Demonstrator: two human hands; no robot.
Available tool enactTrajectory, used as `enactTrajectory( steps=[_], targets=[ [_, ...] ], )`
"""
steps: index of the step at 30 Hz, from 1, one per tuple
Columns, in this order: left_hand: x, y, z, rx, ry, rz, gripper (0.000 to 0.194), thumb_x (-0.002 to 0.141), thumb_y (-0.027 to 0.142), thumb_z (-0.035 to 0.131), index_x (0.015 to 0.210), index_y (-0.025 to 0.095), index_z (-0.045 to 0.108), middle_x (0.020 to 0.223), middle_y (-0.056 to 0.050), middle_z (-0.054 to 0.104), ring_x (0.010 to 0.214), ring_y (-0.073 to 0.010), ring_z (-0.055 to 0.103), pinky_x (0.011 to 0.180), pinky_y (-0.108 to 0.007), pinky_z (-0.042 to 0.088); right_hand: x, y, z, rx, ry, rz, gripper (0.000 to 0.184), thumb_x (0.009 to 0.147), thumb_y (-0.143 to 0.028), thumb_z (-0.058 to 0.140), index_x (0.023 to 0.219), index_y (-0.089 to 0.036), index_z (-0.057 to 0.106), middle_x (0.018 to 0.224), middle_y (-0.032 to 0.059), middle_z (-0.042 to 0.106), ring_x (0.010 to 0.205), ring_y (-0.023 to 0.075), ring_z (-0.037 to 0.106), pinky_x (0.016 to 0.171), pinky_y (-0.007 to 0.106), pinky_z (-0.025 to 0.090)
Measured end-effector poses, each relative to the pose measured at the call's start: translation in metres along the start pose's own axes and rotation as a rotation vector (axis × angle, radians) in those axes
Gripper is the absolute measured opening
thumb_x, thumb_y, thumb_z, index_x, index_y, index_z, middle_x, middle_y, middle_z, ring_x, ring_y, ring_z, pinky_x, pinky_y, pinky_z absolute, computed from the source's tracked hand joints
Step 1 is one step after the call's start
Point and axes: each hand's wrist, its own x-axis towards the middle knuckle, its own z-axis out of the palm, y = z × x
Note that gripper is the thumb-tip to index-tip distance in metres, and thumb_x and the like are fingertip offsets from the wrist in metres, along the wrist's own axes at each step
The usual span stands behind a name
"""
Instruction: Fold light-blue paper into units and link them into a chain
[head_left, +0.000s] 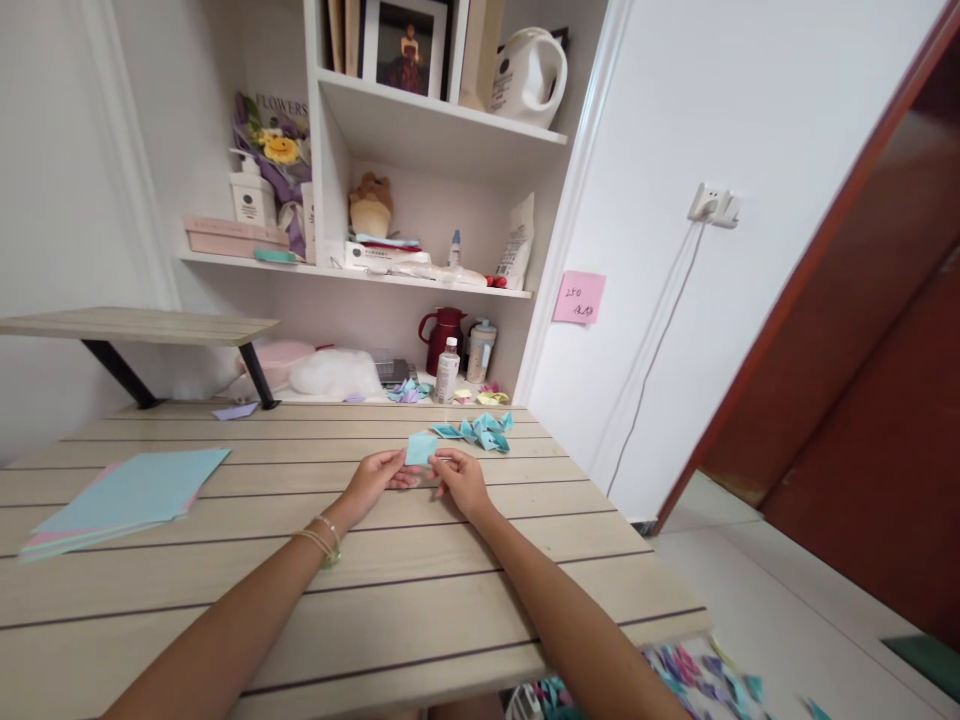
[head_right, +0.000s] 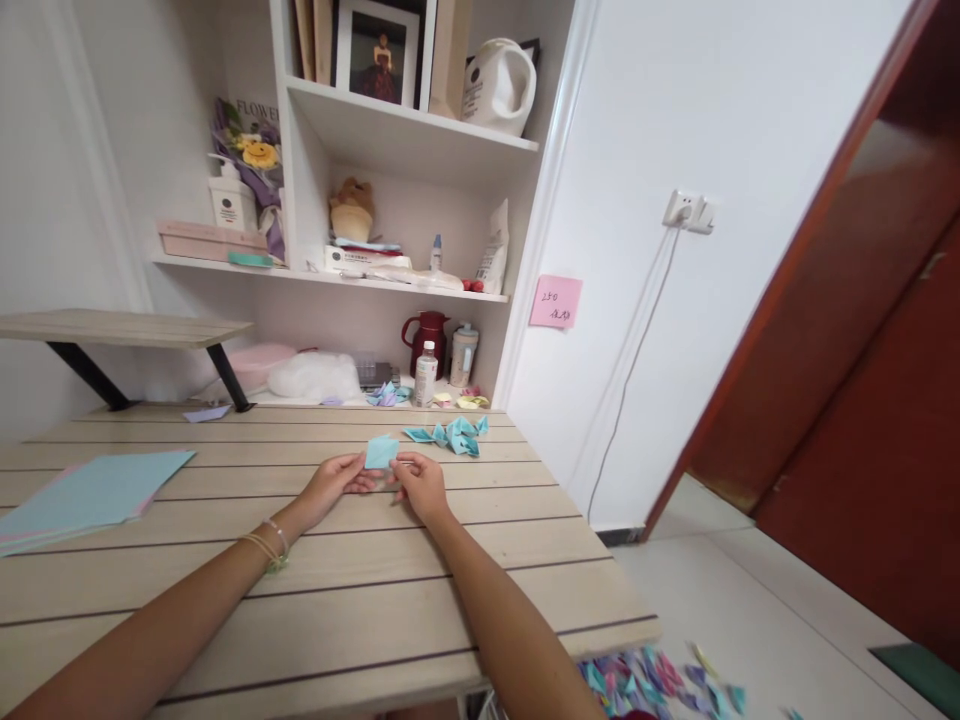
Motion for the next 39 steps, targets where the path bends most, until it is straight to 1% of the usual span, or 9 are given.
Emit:
enactTrajectory(
  steps=[7, 11, 14, 21, 25, 27, 31, 36, 39],
  targets=[
    [-0.004, 0.003, 0.003, -0.004, 0.017, -0.002, 0.036, 0.056, 0.028, 0.076, 0.086, 0.010, 0.068, 0.078, -0.009, 0.072, 0.064, -0.0173, 0.065, 0.067, -0.030, 0.052, 0.001, -0.002, -0.001, 0.061, -0.093, -0.001, 0.034, 0.067, -0.034, 0.060, 0.097, -0.019, 0.064, 0.081, 0.0032, 0.067, 0.045, 0.0111, 0.056, 0.041, 0.022, 0.042],
    [-0.002, 0.002, 0.003, 0.089, 0.174, 0.096, 0.031, 0.049, 0.024, 0.079, 0.075, 0.012, 0.070, 0.075, -0.006, 0.072, 0.069, -0.0188, 0.065, 0.070, -0.030, 0.051, -0.001, -0.005, -0.001, 0.284, -0.250, 0.051, 0.053, 0.063, -0.024, 0.061, 0.115, -0.023, 0.053, 0.095, 0.0036, 0.064, 0.062, 0.0149, 0.062, 0.050, 0.024, 0.048],
    [-0.001, 0.000, 0.001, 0.131, 0.251, 0.139, 0.030, 0.047, 0.025, 0.079, 0.072, 0.012, 0.069, 0.070, -0.006, 0.071, 0.067, -0.0191, 0.065, 0.067, -0.029, 0.051, -0.004, -0.008, 0.001, 0.337, -0.246, 0.075, 0.061, 0.061, -0.025, 0.065, 0.120, -0.024, 0.047, 0.097, 0.0041, 0.063, 0.068, 0.0161, 0.063, 0.052, 0.025, 0.049],
    [-0.005, -0.001, 0.004, 0.101, 0.142, 0.176, 0.036, 0.050, 0.025, 0.078, 0.079, 0.014, 0.060, 0.067, -0.002, 0.067, 0.062, -0.0154, 0.064, 0.062, -0.026, 0.051, 0.000, -0.001, 0.003, 0.197, -0.048, -0.025, 0.052, 0.063, -0.032, 0.069, 0.108, -0.020, 0.046, 0.058, -0.0062, 0.057, 0.046, 0.0107, 0.057, 0.048, 0.022, 0.045],
    [-0.007, 0.001, 0.007, 0.011, 0.028, 0.095, 0.057, 0.057, 0.028, 0.075, 0.106, 0.014, 0.051, 0.068, -0.003, 0.067, 0.060, -0.0176, 0.065, 0.061, -0.031, 0.053, 0.000, -0.002, 0.000, 0.111, -0.096, -0.055, 0.046, 0.065, -0.035, 0.067, 0.104, -0.020, 0.049, 0.056, -0.0064, 0.055, 0.046, 0.0104, 0.055, 0.048, 0.022, 0.045],
    [-0.006, 0.000, 0.007, 0.001, -0.012, 0.041, 0.054, 0.060, 0.030, 0.073, 0.106, 0.012, 0.052, 0.069, -0.005, 0.068, 0.060, -0.0187, 0.066, 0.061, -0.032, 0.053, 0.000, -0.004, 0.000, 0.062, -0.118, -0.071, 0.043, 0.066, -0.037, 0.065, 0.103, -0.019, 0.053, 0.057, -0.0053, 0.055, 0.047, 0.0105, 0.055, 0.049, 0.023, 0.046],
    [-0.003, -0.001, 0.006, -0.013, 0.007, -0.010, 0.035, 0.061, 0.030, 0.073, 0.086, 0.010, 0.060, 0.069, -0.007, 0.069, 0.063, -0.0191, 0.066, 0.066, -0.031, 0.054, -0.002, -0.005, 0.001, -0.022, -0.080, -0.094, 0.047, 0.072, -0.039, 0.058, 0.114, -0.020, 0.052, 0.069, -0.0010, 0.060, 0.047, 0.0107, 0.055, 0.048, 0.024, 0.046],
    [-0.003, 0.002, 0.006, -0.093, 0.115, -0.005, 0.056, 0.062, 0.026, 0.073, 0.111, 0.015, 0.048, 0.082, -0.009, 0.070, 0.067, -0.0196, 0.068, 0.068, -0.034, 0.055, -0.004, -0.010, -0.003, -0.255, 0.057, -0.276, 0.050, 0.071, -0.030, 0.061, 0.120, -0.025, 0.049, 0.108, 0.0082, 0.058, 0.068, 0.0148, 0.059, 0.057, 0.028, 0.049],
    [-0.004, 0.004, 0.007, -0.102, 0.093, -0.018, 0.060, 0.063, 0.024, 0.073, 0.116, 0.016, 0.045, 0.089, -0.010, 0.069, 0.068, -0.0194, 0.068, 0.067, -0.033, 0.055, -0.005, -0.015, -0.005, -0.369, 0.023, -0.414, 0.045, 0.070, -0.025, 0.062, 0.114, -0.026, 0.056, 0.120, 0.0080, 0.052, 0.095, 0.0215, 0.056, 0.071, 0.032, 0.050]
  ],
)
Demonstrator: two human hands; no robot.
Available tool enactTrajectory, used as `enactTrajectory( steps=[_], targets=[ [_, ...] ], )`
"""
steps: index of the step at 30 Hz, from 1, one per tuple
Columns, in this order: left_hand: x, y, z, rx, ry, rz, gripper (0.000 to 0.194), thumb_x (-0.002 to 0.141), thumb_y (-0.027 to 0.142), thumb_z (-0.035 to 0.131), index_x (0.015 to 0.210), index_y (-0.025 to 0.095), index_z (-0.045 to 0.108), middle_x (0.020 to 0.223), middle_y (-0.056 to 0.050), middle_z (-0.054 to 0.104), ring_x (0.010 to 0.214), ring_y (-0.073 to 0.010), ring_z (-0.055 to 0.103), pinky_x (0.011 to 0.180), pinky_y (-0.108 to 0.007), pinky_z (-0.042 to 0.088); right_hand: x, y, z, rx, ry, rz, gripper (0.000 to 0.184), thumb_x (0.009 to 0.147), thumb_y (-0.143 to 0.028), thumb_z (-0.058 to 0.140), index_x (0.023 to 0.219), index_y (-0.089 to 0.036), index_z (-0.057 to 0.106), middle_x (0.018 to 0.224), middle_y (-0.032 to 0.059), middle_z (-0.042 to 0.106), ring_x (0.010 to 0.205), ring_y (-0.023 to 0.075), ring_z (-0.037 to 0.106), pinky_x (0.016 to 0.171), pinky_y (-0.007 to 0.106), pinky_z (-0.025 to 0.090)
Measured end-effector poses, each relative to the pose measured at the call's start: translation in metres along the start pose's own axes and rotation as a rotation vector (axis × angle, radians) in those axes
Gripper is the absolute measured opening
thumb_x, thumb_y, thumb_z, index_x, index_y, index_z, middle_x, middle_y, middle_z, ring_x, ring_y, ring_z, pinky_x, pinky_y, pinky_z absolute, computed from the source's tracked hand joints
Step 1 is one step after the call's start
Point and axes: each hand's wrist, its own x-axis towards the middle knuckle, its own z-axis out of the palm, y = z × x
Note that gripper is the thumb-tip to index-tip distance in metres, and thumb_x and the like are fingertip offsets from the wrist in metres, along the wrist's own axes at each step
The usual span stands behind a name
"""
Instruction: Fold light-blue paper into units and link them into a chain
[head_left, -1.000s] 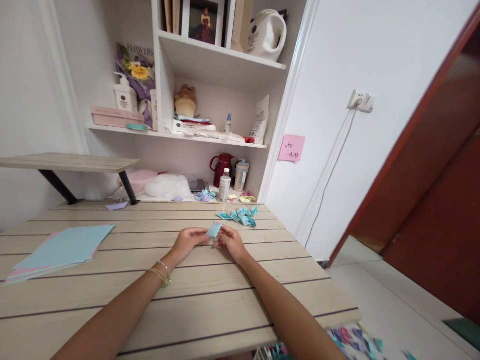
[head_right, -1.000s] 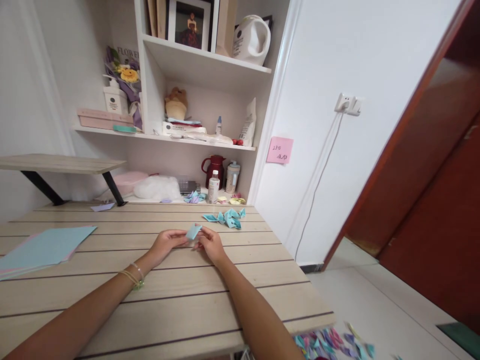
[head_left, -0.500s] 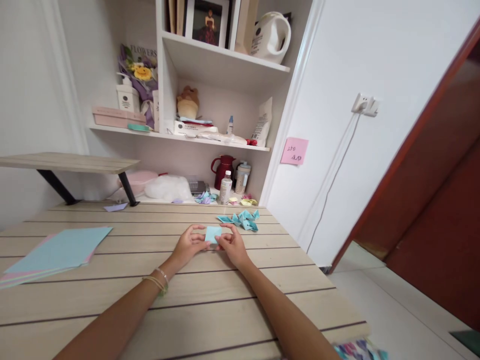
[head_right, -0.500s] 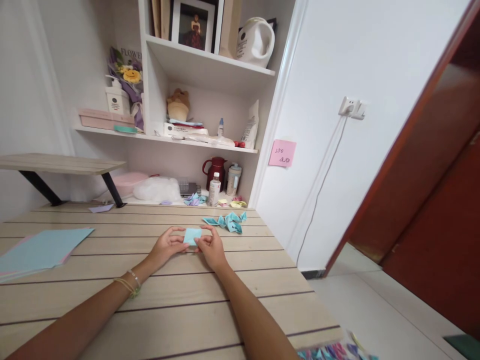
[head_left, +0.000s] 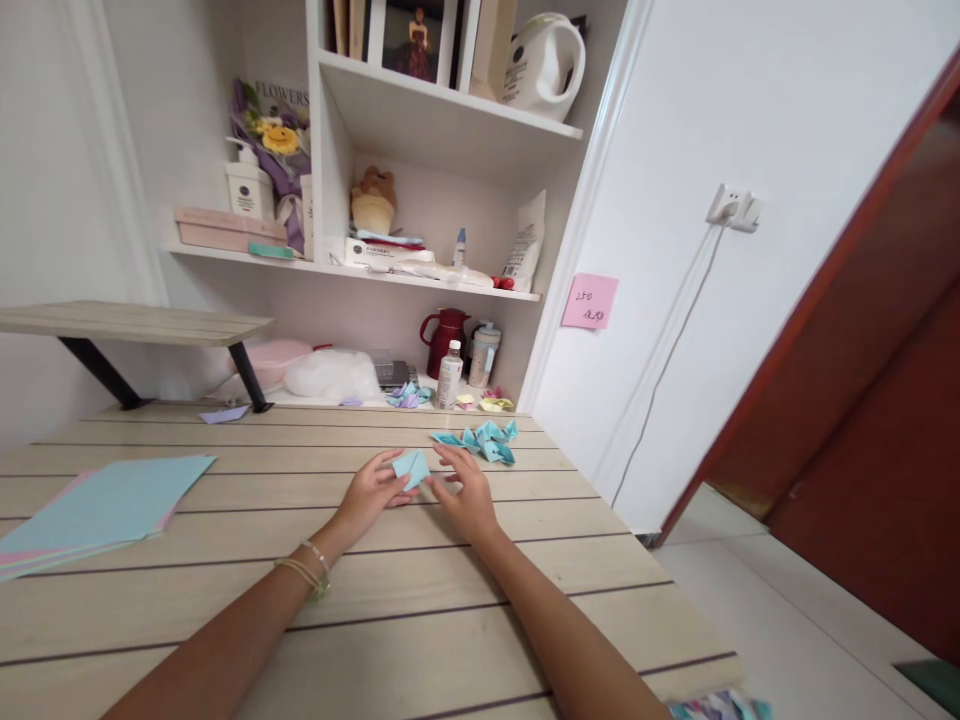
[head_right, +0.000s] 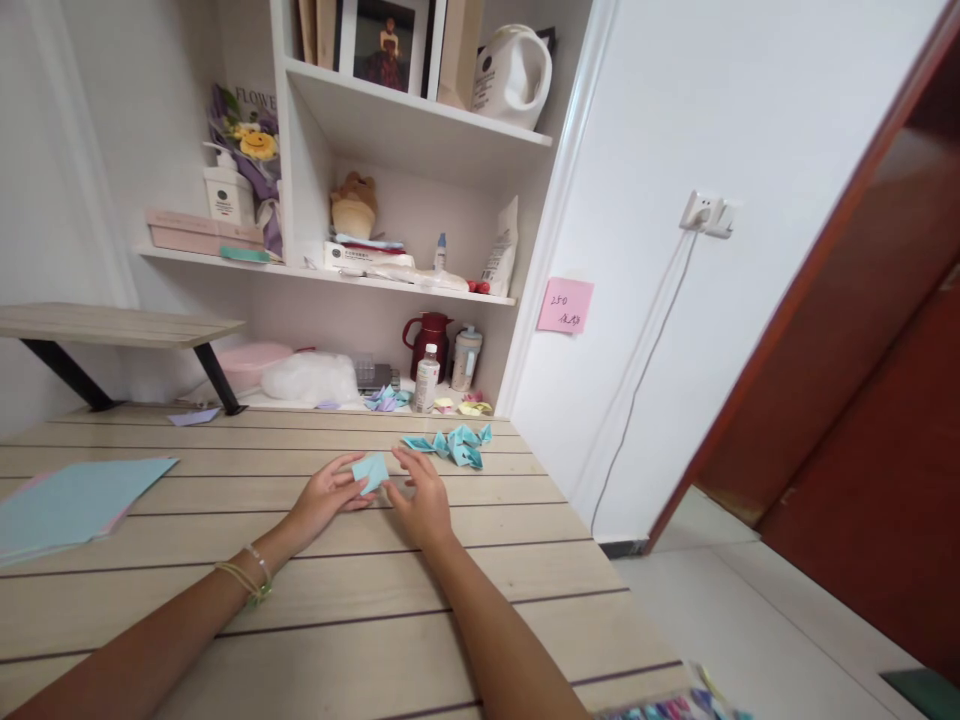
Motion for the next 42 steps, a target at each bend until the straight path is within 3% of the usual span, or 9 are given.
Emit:
enactTrajectory(
  steps=[2, 5, 11, 19, 25, 29, 34, 37, 42],
  targets=[
    [0.000, 0.000, 0.000, -0.002, -0.033, 0.000, 0.059, 0.063, 0.025, 0.072, 0.115, 0.015, 0.046, 0.089, -0.010, 0.068, 0.070, -0.0196, 0.067, 0.067, -0.033, 0.055, 0.000, 0.000, 0.001, 0.008, -0.073, -0.038, 0.044, 0.069, -0.024, 0.064, 0.112, -0.026, 0.058, 0.121, 0.0077, 0.053, 0.107, 0.0240, 0.050, 0.081, 0.035, 0.048],
    [0.000, -0.001, 0.000, -0.007, -0.035, 0.015, 0.057, 0.067, 0.031, 0.069, 0.116, 0.015, 0.045, 0.083, -0.007, 0.069, 0.070, -0.0197, 0.067, 0.068, -0.035, 0.055, -0.002, 0.003, 0.006, 0.075, -0.132, 0.028, 0.042, 0.069, -0.028, 0.064, 0.111, -0.026, 0.060, 0.120, 0.0082, 0.054, 0.107, 0.0246, 0.052, 0.083, 0.038, 0.049],
    [0.002, -0.004, 0.000, 0.022, -0.040, 0.043, 0.047, 0.064, 0.037, 0.070, 0.102, 0.014, 0.054, 0.078, -0.006, 0.069, 0.072, -0.0197, 0.067, 0.072, -0.033, 0.053, -0.004, 0.003, 0.009, 0.188, -0.091, 0.185, 0.039, 0.066, -0.034, 0.067, 0.103, -0.025, 0.064, 0.123, 0.0072, 0.053, 0.108, 0.0270, 0.052, 0.084, 0.039, 0.049],
    [0.002, -0.002, -0.002, 0.062, -0.022, 0.032, 0.034, 0.062, 0.037, 0.070, 0.083, 0.013, 0.059, 0.069, -0.005, 0.068, 0.060, -0.0174, 0.066, 0.064, -0.030, 0.052, -0.001, -0.002, 0.010, 0.756, -0.141, 0.473, 0.047, 0.061, -0.042, 0.071, 0.099, -0.014, 0.066, 0.090, 0.0101, 0.069, 0.085, 0.0250, 0.064, 0.083, 0.045, 0.046],
    [-0.003, 0.007, 0.001, 0.088, -0.019, 0.142, 0.043, 0.061, 0.031, 0.072, 0.099, 0.015, 0.060, 0.068, -0.001, 0.066, 0.059, -0.0153, 0.063, 0.062, -0.028, 0.052, 0.002, -0.002, 0.004, 0.652, -0.127, 0.468, 0.034, 0.059, -0.039, 0.073, 0.085, -0.017, 0.071, 0.093, 0.0073, 0.069, 0.086, 0.0221, 0.062, 0.083, 0.038, 0.046],
    [-0.004, 0.008, 0.001, 0.109, -0.021, 0.122, 0.026, 0.059, 0.031, 0.073, 0.078, 0.013, 0.067, 0.072, -0.004, 0.070, 0.063, -0.0164, 0.064, 0.067, -0.028, 0.051, 0.002, 0.000, 0.001, 0.560, -0.170, 0.389, 0.029, 0.062, -0.042, 0.069, 0.080, -0.018, 0.071, 0.087, 0.0052, 0.070, 0.085, 0.0228, 0.062, 0.081, 0.037, 0.047],
    [-0.001, 0.003, 0.000, 0.126, -0.028, 0.081, 0.024, 0.056, 0.034, 0.073, 0.067, 0.013, 0.069, 0.065, -0.004, 0.070, 0.061, -0.0185, 0.064, 0.067, -0.031, 0.052, 0.001, 0.004, 0.003, 0.476, -0.135, 0.370, 0.033, 0.066, -0.049, 0.062, 0.072, -0.018, 0.069, 0.072, 0.0025, 0.068, 0.071, 0.0199, 0.061, 0.071, 0.033, 0.049],
    [-0.002, 0.003, 0.001, 0.173, -0.042, 0.154, 0.019, 0.058, 0.031, 0.073, 0.059, 0.014, 0.067, 0.068, -0.005, 0.069, 0.065, -0.0176, 0.064, 0.068, -0.027, 0.051, 0.001, 0.005, 0.003, 0.401, -0.126, 0.335, 0.033, 0.069, -0.049, 0.059, 0.069, -0.017, 0.066, 0.065, 0.0011, 0.064, 0.063, 0.0162, 0.057, 0.064, 0.028, 0.047],
    [-0.004, 0.003, 0.003, 0.117, -0.038, 0.133, 0.026, 0.058, 0.024, 0.075, 0.081, 0.015, 0.067, 0.066, -0.002, 0.068, 0.061, -0.0154, 0.063, 0.063, -0.026, 0.052, 0.001, 0.007, 0.007, 0.398, -0.095, 0.291, 0.030, 0.071, -0.047, 0.058, 0.075, -0.017, 0.061, 0.064, 0.0007, 0.061, 0.059, 0.0139, 0.054, 0.057, 0.025, 0.044]
  ],
)
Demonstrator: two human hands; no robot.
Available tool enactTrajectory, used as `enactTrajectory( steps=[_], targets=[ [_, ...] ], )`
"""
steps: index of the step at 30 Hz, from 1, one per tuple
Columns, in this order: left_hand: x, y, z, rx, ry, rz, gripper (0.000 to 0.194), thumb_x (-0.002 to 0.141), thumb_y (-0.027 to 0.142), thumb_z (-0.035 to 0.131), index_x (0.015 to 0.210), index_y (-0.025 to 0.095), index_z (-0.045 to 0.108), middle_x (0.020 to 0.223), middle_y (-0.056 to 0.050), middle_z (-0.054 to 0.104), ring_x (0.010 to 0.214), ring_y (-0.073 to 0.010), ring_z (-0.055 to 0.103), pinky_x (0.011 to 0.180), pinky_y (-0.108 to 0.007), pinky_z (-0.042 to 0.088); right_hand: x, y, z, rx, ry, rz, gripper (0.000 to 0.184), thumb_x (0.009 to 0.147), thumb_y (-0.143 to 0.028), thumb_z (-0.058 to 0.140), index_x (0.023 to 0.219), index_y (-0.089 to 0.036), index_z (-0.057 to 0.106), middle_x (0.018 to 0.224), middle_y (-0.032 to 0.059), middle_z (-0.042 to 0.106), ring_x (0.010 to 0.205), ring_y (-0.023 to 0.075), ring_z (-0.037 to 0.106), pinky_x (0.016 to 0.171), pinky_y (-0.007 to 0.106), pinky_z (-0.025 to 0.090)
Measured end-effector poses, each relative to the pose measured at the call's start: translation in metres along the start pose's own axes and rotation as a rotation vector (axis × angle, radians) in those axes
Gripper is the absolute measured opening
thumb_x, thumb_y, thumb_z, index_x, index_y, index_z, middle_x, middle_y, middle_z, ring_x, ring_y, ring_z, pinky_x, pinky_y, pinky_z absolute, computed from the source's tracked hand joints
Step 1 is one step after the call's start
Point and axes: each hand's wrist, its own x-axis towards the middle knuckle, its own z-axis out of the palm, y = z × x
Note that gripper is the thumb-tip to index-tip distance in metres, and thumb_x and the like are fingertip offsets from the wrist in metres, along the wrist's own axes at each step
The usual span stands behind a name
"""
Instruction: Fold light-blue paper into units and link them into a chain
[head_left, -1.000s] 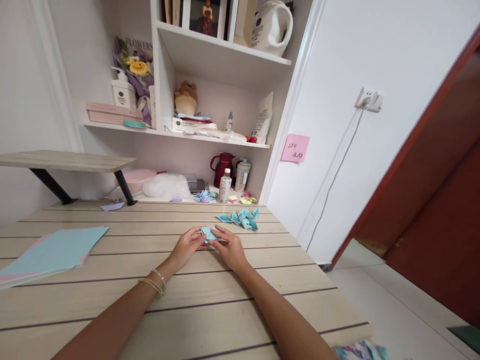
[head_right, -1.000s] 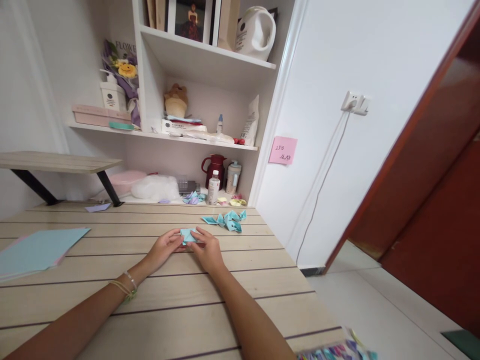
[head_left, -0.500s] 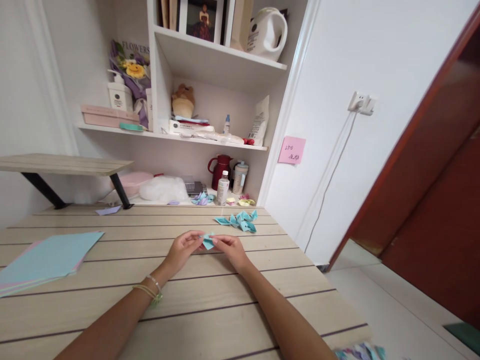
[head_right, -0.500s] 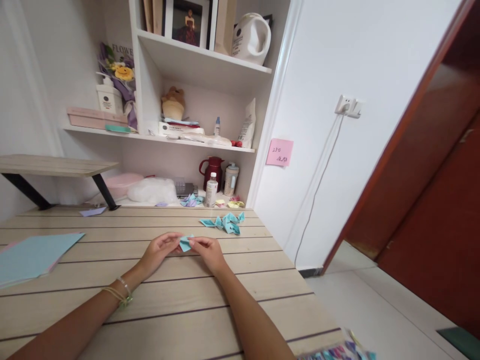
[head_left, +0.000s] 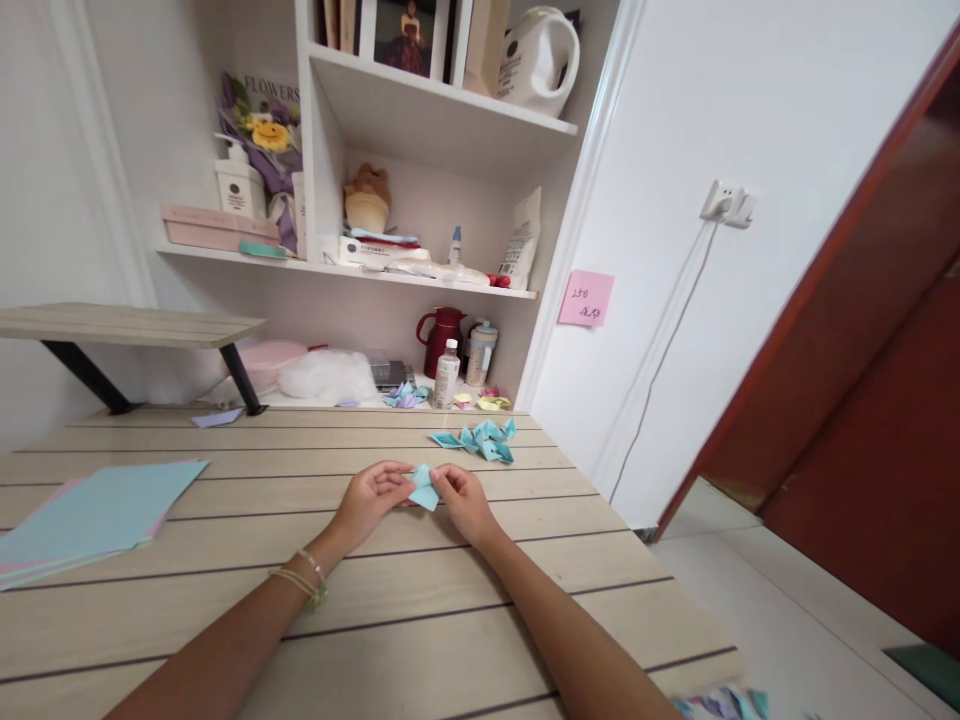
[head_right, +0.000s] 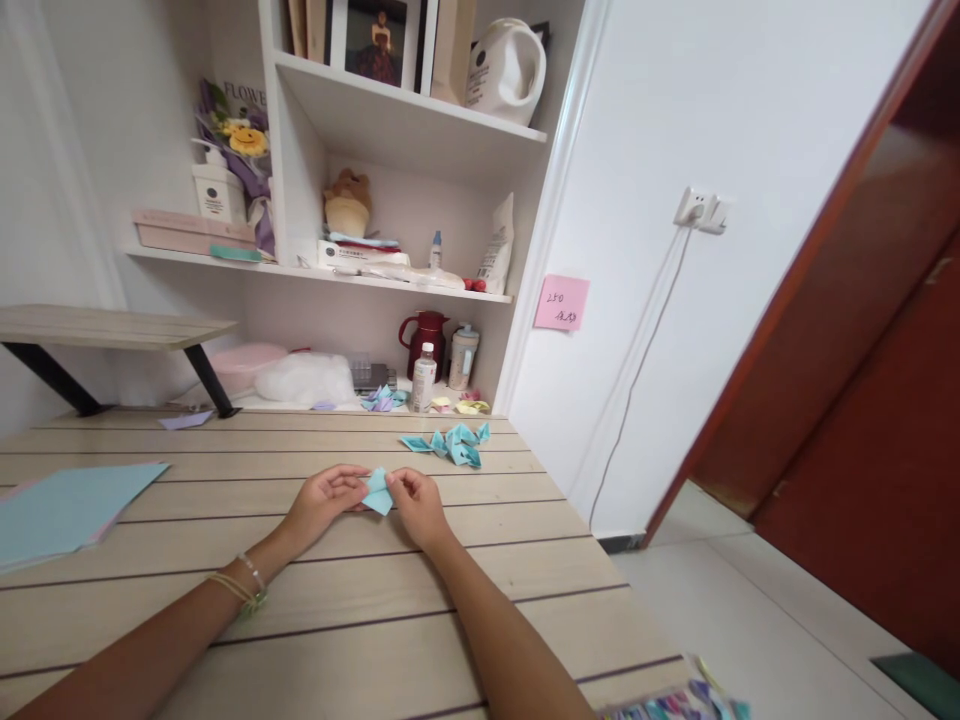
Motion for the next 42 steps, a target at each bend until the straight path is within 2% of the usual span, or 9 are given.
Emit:
enactTrajectory(
  steps=[3, 5, 9, 12, 15, 18, 23, 31, 42],
  targets=[
    [0.001, -0.001, 0.000, -0.022, 0.016, -0.054, 0.033, 0.056, 0.025, 0.075, 0.086, 0.012, 0.066, 0.065, -0.003, 0.068, 0.060, -0.0162, 0.064, 0.061, -0.027, 0.053, 0.000, 0.001, 0.002, 0.137, 0.020, 0.012, 0.043, 0.069, -0.043, 0.063, 0.104, -0.019, 0.055, 0.073, 0.0023, 0.065, 0.063, 0.0154, 0.058, 0.060, 0.027, 0.046],
    [0.003, -0.003, -0.001, -0.019, 0.032, -0.081, 0.032, 0.055, 0.026, 0.076, 0.082, 0.011, 0.067, 0.065, -0.005, 0.069, 0.060, -0.0170, 0.065, 0.060, -0.027, 0.053, 0.000, 0.000, 0.003, 0.170, 0.001, 0.028, 0.048, 0.069, -0.042, 0.063, 0.110, -0.020, 0.054, 0.078, 0.0039, 0.067, 0.066, 0.0163, 0.060, 0.063, 0.028, 0.047],
    [0.004, -0.004, -0.002, 0.015, 0.063, -0.088, 0.029, 0.053, 0.028, 0.077, 0.074, 0.011, 0.067, 0.063, -0.005, 0.070, 0.056, -0.0165, 0.064, 0.059, -0.027, 0.053, -0.001, -0.002, 0.002, 0.192, -0.046, 0.076, 0.039, 0.067, -0.044, 0.064, 0.097, -0.018, 0.063, 0.085, 0.0060, 0.069, 0.073, 0.0185, 0.062, 0.069, 0.031, 0.048],
    [0.004, -0.005, -0.002, 0.018, 0.076, -0.072, 0.029, 0.053, 0.030, 0.077, 0.073, 0.011, 0.067, 0.063, -0.005, 0.070, 0.057, -0.0169, 0.065, 0.060, -0.027, 0.053, -0.001, -0.001, 0.002, 0.264, -0.051, 0.126, 0.044, 0.065, -0.043, 0.067, 0.100, -0.018, 0.063, 0.086, 0.0066, 0.069, 0.076, 0.0198, 0.063, 0.071, 0.034, 0.049],
    [0.004, -0.008, 0.000, -0.010, 0.088, -0.057, 0.033, 0.055, 0.032, 0.075, 0.079, 0.011, 0.066, 0.067, -0.005, 0.070, 0.061, -0.0179, 0.065, 0.061, -0.028, 0.054, -0.001, -0.001, 0.001, 0.322, -0.019, 0.155, 0.050, 0.062, -0.043, 0.070, 0.105, -0.018, 0.060, 0.088, 0.0071, 0.069, 0.079, 0.0215, 0.064, 0.074, 0.037, 0.049],
    [0.004, -0.010, 0.001, -0.034, 0.118, -0.041, 0.036, 0.059, 0.034, 0.073, 0.086, 0.011, 0.065, 0.078, -0.007, 0.071, 0.069, -0.0192, 0.066, 0.066, -0.030, 0.054, 0.000, -0.003, 0.000, 0.276, 0.030, 0.129, 0.048, 0.056, -0.039, 0.074, 0.097, -0.017, 0.064, 0.085, 0.0069, 0.070, 0.080, 0.0234, 0.064, 0.077, 0.039, 0.049],
    [0.004, -0.010, 0.001, -0.030, 0.106, -0.030, 0.031, 0.062, 0.033, 0.070, 0.083, 0.011, 0.066, 0.076, -0.007, 0.071, 0.072, -0.0192, 0.065, 0.068, -0.030, 0.053, 0.000, -0.009, 0.001, 0.204, 0.081, 0.089, 0.034, 0.056, -0.036, 0.075, 0.085, -0.018, 0.069, 0.082, 0.0067, 0.071, 0.079, 0.0242, 0.064, 0.076, 0.038, 0.050],
    [0.004, -0.011, 0.001, -0.009, 0.076, -0.025, 0.028, 0.062, 0.034, 0.070, 0.078, 0.012, 0.065, 0.076, -0.006, 0.070, 0.070, -0.0182, 0.064, 0.064, -0.028, 0.052, 0.002, -0.004, -0.001, 0.371, 0.107, 0.238, 0.032, 0.051, -0.031, 0.079, 0.079, -0.016, 0.071, 0.084, 0.0074, 0.070, 0.084, 0.0246, 0.063, 0.080, 0.041, 0.048],
    [0.003, -0.010, 0.002, 0.006, 0.073, -0.047, 0.027, 0.061, 0.033, 0.070, 0.078, 0.012, 0.065, 0.075, -0.006, 0.069, 0.071, -0.0186, 0.063, 0.065, -0.028, 0.051, 0.002, -0.002, -0.002, 0.459, 0.107, 0.263, 0.028, 0.051, -0.028, 0.079, 0.074, -0.015, 0.071, 0.084, 0.0073, 0.070, 0.080, 0.0218, 0.062, 0.077, 0.037, 0.048]
  ],
)
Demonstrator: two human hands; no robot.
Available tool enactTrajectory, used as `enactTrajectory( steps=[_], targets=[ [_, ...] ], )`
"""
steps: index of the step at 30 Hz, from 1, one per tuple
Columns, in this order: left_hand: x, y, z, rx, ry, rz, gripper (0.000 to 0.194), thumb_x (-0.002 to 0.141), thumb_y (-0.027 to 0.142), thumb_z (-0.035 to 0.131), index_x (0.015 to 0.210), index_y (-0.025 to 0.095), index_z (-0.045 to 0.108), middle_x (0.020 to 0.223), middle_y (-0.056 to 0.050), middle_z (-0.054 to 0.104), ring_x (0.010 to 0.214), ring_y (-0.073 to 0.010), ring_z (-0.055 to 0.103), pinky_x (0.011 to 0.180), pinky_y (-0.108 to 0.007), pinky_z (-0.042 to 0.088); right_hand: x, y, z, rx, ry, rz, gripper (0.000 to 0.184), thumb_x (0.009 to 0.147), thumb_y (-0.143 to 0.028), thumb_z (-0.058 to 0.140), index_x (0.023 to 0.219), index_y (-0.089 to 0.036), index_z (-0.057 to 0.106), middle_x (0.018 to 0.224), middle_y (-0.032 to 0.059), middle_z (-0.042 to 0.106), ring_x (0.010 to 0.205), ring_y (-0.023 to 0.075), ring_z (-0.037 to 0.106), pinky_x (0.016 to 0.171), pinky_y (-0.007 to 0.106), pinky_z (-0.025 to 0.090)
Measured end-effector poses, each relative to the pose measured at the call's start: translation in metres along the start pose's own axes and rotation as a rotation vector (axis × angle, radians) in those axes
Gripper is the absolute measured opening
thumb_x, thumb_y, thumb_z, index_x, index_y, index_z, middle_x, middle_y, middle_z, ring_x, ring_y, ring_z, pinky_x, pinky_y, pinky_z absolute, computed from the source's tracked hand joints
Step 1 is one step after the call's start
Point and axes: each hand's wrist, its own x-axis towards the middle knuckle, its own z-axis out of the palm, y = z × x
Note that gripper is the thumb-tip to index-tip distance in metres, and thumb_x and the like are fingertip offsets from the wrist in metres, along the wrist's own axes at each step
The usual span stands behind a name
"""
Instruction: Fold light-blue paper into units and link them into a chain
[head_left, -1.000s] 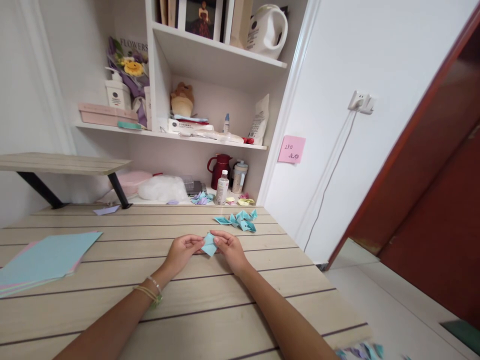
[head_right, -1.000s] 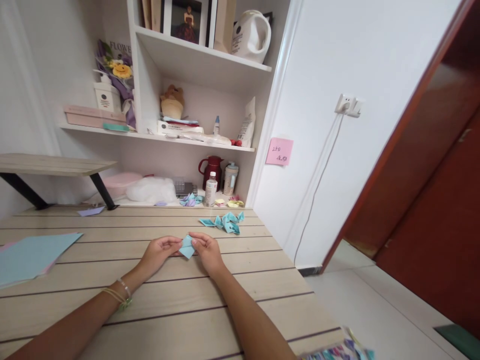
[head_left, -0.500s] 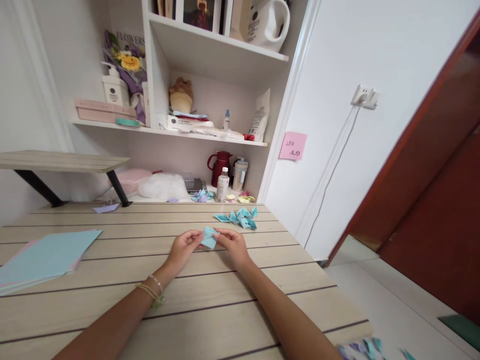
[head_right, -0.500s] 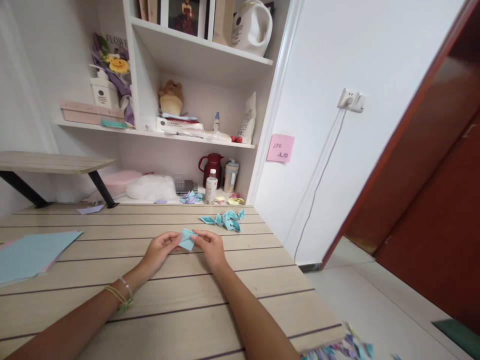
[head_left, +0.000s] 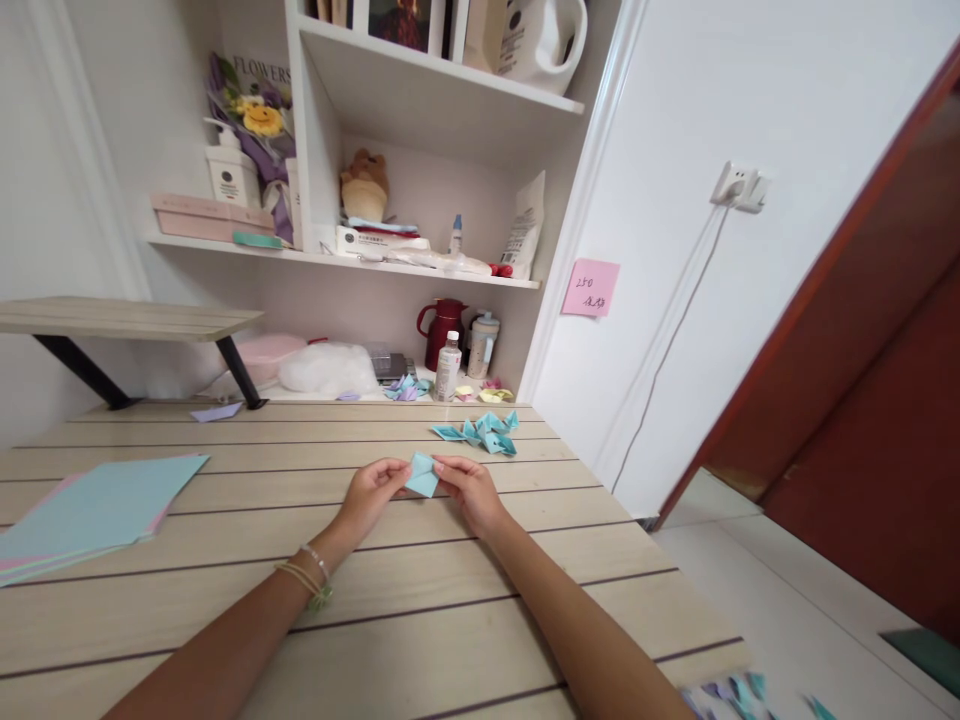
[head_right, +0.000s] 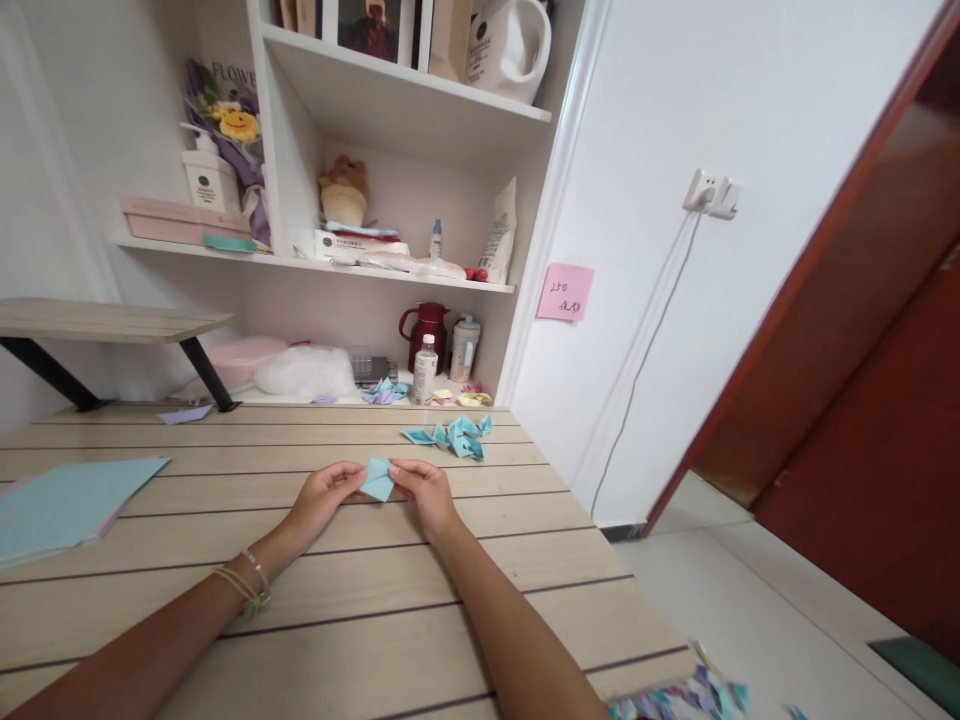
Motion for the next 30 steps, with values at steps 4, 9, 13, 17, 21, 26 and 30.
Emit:
enactTrajectory(
  steps=[4, 9, 13, 17, 21, 26, 30],
  targets=[
    [-0.001, 0.002, 0.002, 0.029, -0.021, 0.000, 0.025, 0.061, 0.030, 0.071, 0.077, 0.012, 0.063, 0.068, -0.003, 0.065, 0.064, -0.0150, 0.061, 0.061, -0.025, 0.050, 0.002, -0.001, -0.004, -0.085, 0.003, -0.025, 0.030, 0.053, -0.031, 0.077, 0.077, -0.015, 0.071, 0.080, 0.0068, 0.069, 0.075, 0.0205, 0.062, 0.073, 0.036, 0.049],
    [-0.004, 0.005, 0.005, 0.107, -0.016, 0.090, 0.036, 0.058, 0.027, 0.073, 0.089, 0.014, 0.061, 0.065, 0.000, 0.060, 0.063, -0.0137, 0.061, 0.060, -0.024, 0.050, 0.003, -0.005, -0.008, -0.340, -0.110, -0.113, 0.035, 0.056, -0.036, 0.075, 0.085, -0.017, 0.070, 0.074, 0.0050, 0.069, 0.069, 0.0192, 0.062, 0.068, 0.034, 0.050],
    [-0.003, 0.002, 0.003, 0.103, 0.002, 0.075, 0.036, 0.061, 0.031, 0.070, 0.091, 0.015, 0.060, 0.074, -0.003, 0.062, 0.066, -0.0157, 0.062, 0.056, -0.025, 0.051, 0.003, -0.006, -0.010, -0.369, -0.143, -0.157, 0.039, 0.055, -0.037, 0.075, 0.089, -0.018, 0.069, 0.081, 0.0054, 0.070, 0.075, 0.0216, 0.064, 0.072, 0.036, 0.050],
    [0.000, -0.001, -0.001, 0.107, -0.023, 0.067, 0.033, 0.061, 0.032, 0.070, 0.087, 0.013, 0.062, 0.070, -0.004, 0.064, 0.062, -0.0159, 0.062, 0.053, -0.025, 0.050, 0.003, -0.008, -0.013, -0.440, -0.123, -0.179, 0.031, 0.057, -0.039, 0.073, 0.080, -0.018, 0.071, 0.081, 0.0064, 0.070, 0.075, 0.0226, 0.064, 0.073, 0.037, 0.050],
    [0.001, -0.001, -0.004, 0.128, -0.030, 0.060, 0.032, 0.061, 0.032, 0.070, 0.086, 0.012, 0.063, 0.068, -0.005, 0.066, 0.059, -0.0156, 0.061, 0.053, -0.025, 0.049, 0.002, -0.010, -0.011, -0.428, -0.110, -0.134, 0.029, 0.056, -0.039, 0.074, 0.073, -0.016, 0.071, 0.074, 0.0065, 0.070, 0.070, 0.0215, 0.064, 0.072, 0.036, 0.051],
    [0.000, 0.002, -0.001, 0.132, -0.021, 0.069, 0.029, 0.062, 0.031, 0.070, 0.083, 0.013, 0.064, 0.072, -0.006, 0.068, 0.068, -0.0172, 0.063, 0.063, -0.025, 0.049, 0.001, -0.010, -0.007, -0.284, -0.070, -0.020, 0.028, 0.054, -0.037, 0.075, 0.070, -0.014, 0.071, 0.073, 0.0065, 0.070, 0.069, 0.0190, 0.063, 0.074, 0.035, 0.050],
    [-0.002, 0.002, 0.001, 0.114, -0.032, 0.045, 0.029, 0.060, 0.033, 0.070, 0.081, 0.012, 0.064, 0.065, -0.005, 0.067, 0.061, -0.0163, 0.063, 0.059, -0.026, 0.049, 0.002, -0.009, -0.006, -0.265, -0.026, -0.003, 0.026, 0.053, -0.035, 0.075, 0.069, -0.014, 0.071, 0.070, 0.0061, 0.069, 0.067, 0.0179, 0.062, 0.071, 0.033, 0.049]
  ],
)
